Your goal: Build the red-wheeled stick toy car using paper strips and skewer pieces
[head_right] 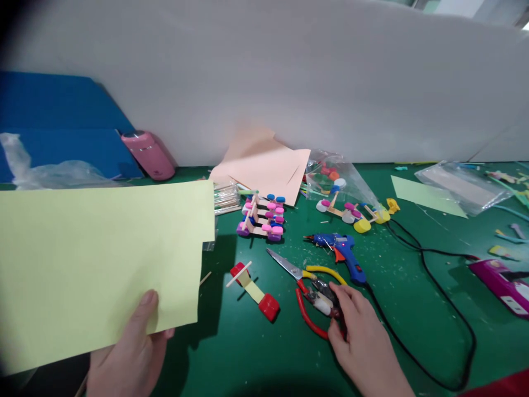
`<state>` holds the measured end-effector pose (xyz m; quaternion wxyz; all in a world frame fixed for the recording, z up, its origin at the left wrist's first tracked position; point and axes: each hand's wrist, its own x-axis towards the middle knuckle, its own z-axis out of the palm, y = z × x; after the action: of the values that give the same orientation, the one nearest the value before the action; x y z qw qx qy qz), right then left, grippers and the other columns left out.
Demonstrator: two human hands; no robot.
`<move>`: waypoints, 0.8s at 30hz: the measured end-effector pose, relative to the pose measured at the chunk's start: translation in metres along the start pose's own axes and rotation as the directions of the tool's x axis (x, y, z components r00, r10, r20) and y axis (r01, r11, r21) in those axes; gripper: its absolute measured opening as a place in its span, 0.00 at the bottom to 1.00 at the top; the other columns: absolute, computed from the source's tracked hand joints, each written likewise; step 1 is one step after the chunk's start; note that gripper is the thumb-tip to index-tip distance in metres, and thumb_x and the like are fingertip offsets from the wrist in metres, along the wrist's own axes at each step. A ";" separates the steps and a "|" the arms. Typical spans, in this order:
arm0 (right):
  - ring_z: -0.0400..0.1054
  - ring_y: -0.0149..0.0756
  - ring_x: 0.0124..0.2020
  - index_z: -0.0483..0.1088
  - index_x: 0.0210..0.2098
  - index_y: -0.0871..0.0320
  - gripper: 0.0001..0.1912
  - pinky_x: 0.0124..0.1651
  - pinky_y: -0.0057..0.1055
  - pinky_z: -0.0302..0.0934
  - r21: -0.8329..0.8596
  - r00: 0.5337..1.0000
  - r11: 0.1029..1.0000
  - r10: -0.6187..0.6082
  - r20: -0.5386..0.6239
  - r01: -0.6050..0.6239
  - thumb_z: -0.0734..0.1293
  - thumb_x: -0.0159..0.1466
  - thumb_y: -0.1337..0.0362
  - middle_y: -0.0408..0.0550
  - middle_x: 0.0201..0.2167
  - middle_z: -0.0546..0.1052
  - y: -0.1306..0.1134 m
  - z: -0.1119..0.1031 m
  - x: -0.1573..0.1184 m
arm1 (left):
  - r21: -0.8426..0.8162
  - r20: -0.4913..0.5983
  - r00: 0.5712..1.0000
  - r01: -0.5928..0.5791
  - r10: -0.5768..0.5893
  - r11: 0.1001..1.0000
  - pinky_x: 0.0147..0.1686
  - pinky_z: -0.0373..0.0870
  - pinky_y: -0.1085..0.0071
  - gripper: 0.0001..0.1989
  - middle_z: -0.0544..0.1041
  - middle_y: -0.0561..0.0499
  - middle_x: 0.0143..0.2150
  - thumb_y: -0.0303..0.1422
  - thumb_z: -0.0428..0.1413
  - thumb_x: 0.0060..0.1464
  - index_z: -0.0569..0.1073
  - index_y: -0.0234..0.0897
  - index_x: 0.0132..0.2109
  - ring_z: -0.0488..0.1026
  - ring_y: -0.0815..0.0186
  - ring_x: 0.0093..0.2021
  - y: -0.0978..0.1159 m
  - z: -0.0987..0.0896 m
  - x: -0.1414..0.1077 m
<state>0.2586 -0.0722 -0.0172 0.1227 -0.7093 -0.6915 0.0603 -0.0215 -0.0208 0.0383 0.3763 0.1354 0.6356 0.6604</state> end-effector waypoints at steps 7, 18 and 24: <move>0.64 0.47 0.43 0.59 0.52 0.64 0.28 0.43 0.41 0.63 -0.109 0.994 0.994 -0.003 0.110 0.015 0.58 0.50 0.71 0.56 0.42 0.68 -0.010 -0.003 0.027 | 0.097 -0.033 0.995 0.095 -0.092 0.991 0.12 0.64 0.78 0.12 0.73 0.53 0.32 0.35 0.60 0.41 0.72 0.38 0.37 0.65 0.73 0.19 -0.003 0.000 -0.012; 0.66 0.44 0.46 0.64 0.46 0.56 0.23 0.47 0.35 0.62 0.407 0.989 0.905 0.075 0.125 -0.120 0.59 0.50 0.69 0.51 0.46 0.71 -0.010 -0.022 0.022 | 0.173 -0.072 0.981 0.189 -0.180 0.967 0.16 0.68 0.73 0.20 0.73 0.48 0.45 0.42 0.58 0.43 0.69 0.39 0.43 0.69 0.69 0.22 0.003 0.003 -0.021; 0.69 0.39 0.32 0.56 0.54 0.57 0.32 0.32 0.28 0.65 0.753 0.892 0.534 0.009 0.451 -0.386 0.66 0.51 0.59 0.52 0.40 0.72 -0.052 -0.030 0.012 | 0.045 -0.092 0.991 0.100 -0.096 0.994 0.14 0.67 0.78 0.23 0.68 0.48 0.50 0.36 0.61 0.40 0.68 0.39 0.46 0.68 0.71 0.24 0.013 0.019 -0.034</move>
<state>0.2160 -0.0621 0.0259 0.2911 -0.6149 -0.5038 0.5323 0.0100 -0.0278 0.0634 0.3761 0.0837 0.6738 0.6306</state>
